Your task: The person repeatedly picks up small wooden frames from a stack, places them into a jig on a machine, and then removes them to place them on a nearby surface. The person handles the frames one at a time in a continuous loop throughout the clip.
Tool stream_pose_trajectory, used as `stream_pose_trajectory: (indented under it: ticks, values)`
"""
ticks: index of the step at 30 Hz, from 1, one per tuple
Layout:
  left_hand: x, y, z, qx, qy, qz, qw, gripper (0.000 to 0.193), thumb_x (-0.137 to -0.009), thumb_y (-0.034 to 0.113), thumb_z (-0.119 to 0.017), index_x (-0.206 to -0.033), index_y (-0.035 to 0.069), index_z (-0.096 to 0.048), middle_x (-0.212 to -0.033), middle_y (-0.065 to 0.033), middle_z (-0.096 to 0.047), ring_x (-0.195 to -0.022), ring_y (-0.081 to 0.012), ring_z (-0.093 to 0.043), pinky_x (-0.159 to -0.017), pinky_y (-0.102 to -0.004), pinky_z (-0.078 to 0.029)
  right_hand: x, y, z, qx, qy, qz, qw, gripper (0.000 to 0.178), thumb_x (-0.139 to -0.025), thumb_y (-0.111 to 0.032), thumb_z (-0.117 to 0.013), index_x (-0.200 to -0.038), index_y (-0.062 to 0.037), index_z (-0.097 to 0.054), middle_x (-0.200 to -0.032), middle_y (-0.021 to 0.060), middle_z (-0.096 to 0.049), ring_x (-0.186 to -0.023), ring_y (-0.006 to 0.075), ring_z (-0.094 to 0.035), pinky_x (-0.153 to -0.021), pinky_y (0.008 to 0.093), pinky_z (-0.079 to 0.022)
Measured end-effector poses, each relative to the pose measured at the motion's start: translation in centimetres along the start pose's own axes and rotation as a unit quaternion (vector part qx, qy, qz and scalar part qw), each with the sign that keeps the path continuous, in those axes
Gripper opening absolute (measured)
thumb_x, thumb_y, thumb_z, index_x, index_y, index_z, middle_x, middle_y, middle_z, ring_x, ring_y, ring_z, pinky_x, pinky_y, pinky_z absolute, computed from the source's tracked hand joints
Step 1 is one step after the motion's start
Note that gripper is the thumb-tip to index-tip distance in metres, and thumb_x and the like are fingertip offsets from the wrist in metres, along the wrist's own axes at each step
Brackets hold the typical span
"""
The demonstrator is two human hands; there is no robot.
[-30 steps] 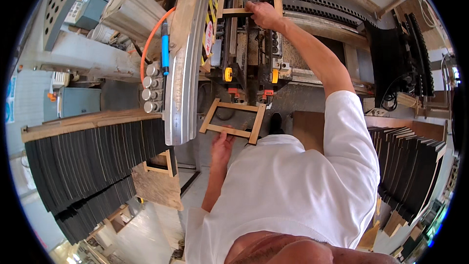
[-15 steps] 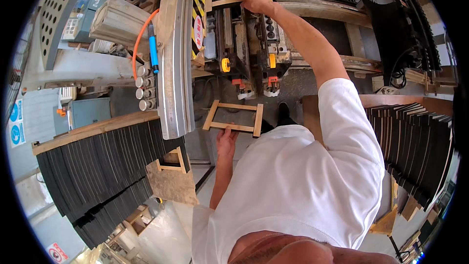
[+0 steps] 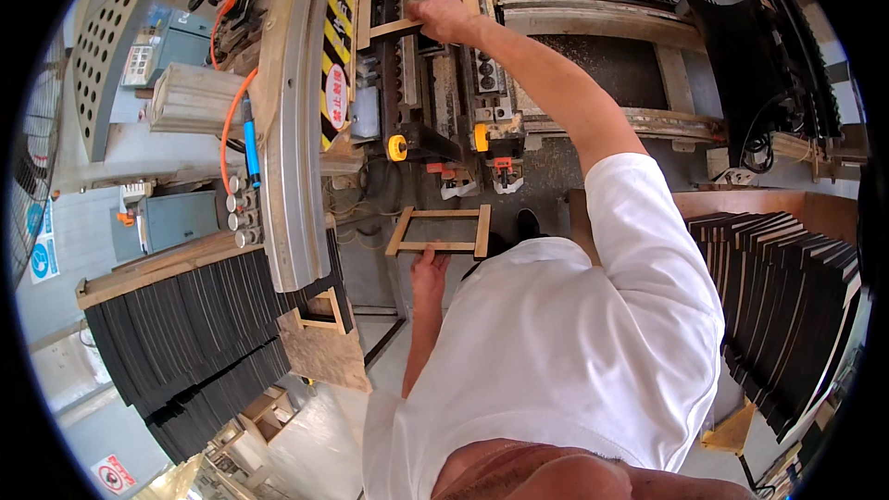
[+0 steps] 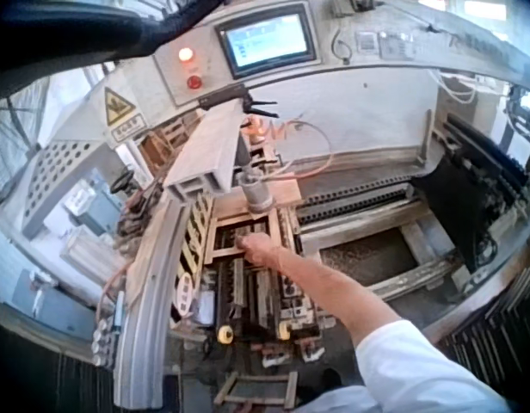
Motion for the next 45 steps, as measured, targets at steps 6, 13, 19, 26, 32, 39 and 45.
stream_pose_trajectory:
  ticks: [6, 13, 19, 26, 32, 39, 45]
  values:
    - [-0.2, -0.5, -1.1, -0.01, 0.003, -0.017, 1.0, 0.031, -0.095, 0.02, -0.056, -0.12, 0.003, -0.051, -0.116, -0.0083, -0.061, -0.106, -0.0227, -0.059, -0.099, -0.0431, -0.044, 0.2, -0.6, 0.9, 0.001, -0.006, 0.03, 1.0, 0.025, -0.078, -0.01, -0.064, -0.102, -0.008, -0.056, -0.092, 0.0151, -0.067, -0.092, 0.0346, -0.064, -0.077, 0.0453, -0.05]
    - [0.1, -0.3, -3.0, -0.015, 0.026, -0.031, 0.999, 0.027, -0.094, 0.02, -0.059, -0.113, 0.003, -0.054, -0.109, -0.0092, -0.063, -0.1, -0.0222, -0.061, -0.093, -0.0397, -0.047, 0.3, -0.6, 1.1, -0.005, 0.003, 0.046, 0.999, 0.033, -0.077, -0.015, -0.071, -0.104, -0.0051, -0.055, -0.093, 0.0163, -0.068, -0.093, 0.0355, -0.064, -0.078, 0.0456, -0.049]
    - [0.8, 0.2, -3.5, -0.02, 0.048, -0.041, 0.998, 0.028, -0.092, 0.02, -0.061, -0.112, 0.002, -0.053, -0.107, -0.009, -0.063, -0.097, -0.0216, -0.061, -0.091, -0.0384, -0.047, 0.8, -1.9, 0.8, 0.055, 0.018, 0.107, 0.993, 0.034, -0.08, -0.02, -0.067, -0.105, -0.0052, -0.05, -0.088, 0.0168, -0.069, -0.087, 0.0363, -0.065, -0.082, 0.0489, -0.044]
    - [2.2, 0.2, -0.7, -0.036, 0.12, -0.076, 0.989, 0.027, -0.09, 0.02, -0.064, -0.107, 0.002, -0.056, -0.1, -0.0078, -0.063, -0.091, -0.0205, -0.061, -0.085, -0.0368, -0.051, 0.1, -0.6, -0.1, 0.071, -0.012, 0.073, 0.995, 0.031, -0.081, -0.011, -0.059, -0.11, -0.006, -0.047, -0.087, 0.0162, -0.068, -0.09, 0.0352, -0.064, -0.084, 0.047, -0.042]
    - [3.3, -1.5, 2.7, -0.018, 0.152, -0.067, 0.986, 0.026, -0.088, 0.018, -0.064, -0.107, 0.002, -0.056, -0.101, -0.0076, -0.062, -0.091, -0.0197, -0.061, -0.081, -0.0359, -0.052, 0.2, -1.1, -0.1, 0.071, -0.012, 0.068, 0.995, 0.031, -0.078, -0.006, -0.053, -0.109, -0.0063, -0.049, -0.087, 0.0175, -0.068, -0.088, 0.0367, -0.064, -0.082, 0.0487, -0.044]
    - [7.5, -0.5, 6.7, 0.015, 0.194, -0.148, 0.97, 0.021, -0.089, 0.015, -0.058, -0.107, 0.003, -0.058, -0.099, -0.0053, -0.061, -0.09, -0.0178, -0.059, -0.074, -0.0341, -0.052, 0.1, -0.8, -0.3, 0.088, 0.0, 0.051, 0.995, 0.032, -0.081, -0.015, -0.059, -0.111, -0.0129, -0.047, -0.09, 0.0159, -0.068, -0.088, 0.0362, -0.064, -0.08, 0.0474, -0.046]
    - [13.9, 2.7, 15.2, 0.004, 0.29, -0.231, 0.929, 0.011, -0.09, 0.013, -0.057, -0.096, 0.005, -0.062, -0.089, -0.0018, -0.061, -0.079, -0.0123, -0.057, -0.067, -0.0271, -0.048, 0.2, -1.2, 0.5, 0.093, 0.021, 0.023, 0.995, 0.046, -0.082, -0.024, -0.065, -0.124, -0.0095, -0.054, -0.114, 0.0172, -0.064, -0.106, 0.0368, -0.059, -0.087, 0.0448, -0.048]
Point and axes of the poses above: each hand's wrist, its own x-axis away from the middle knuckle, its own z-axis out of the back of the hand, y = z × x, the point moved 10 cm from there along -x, towards the middle knuckle
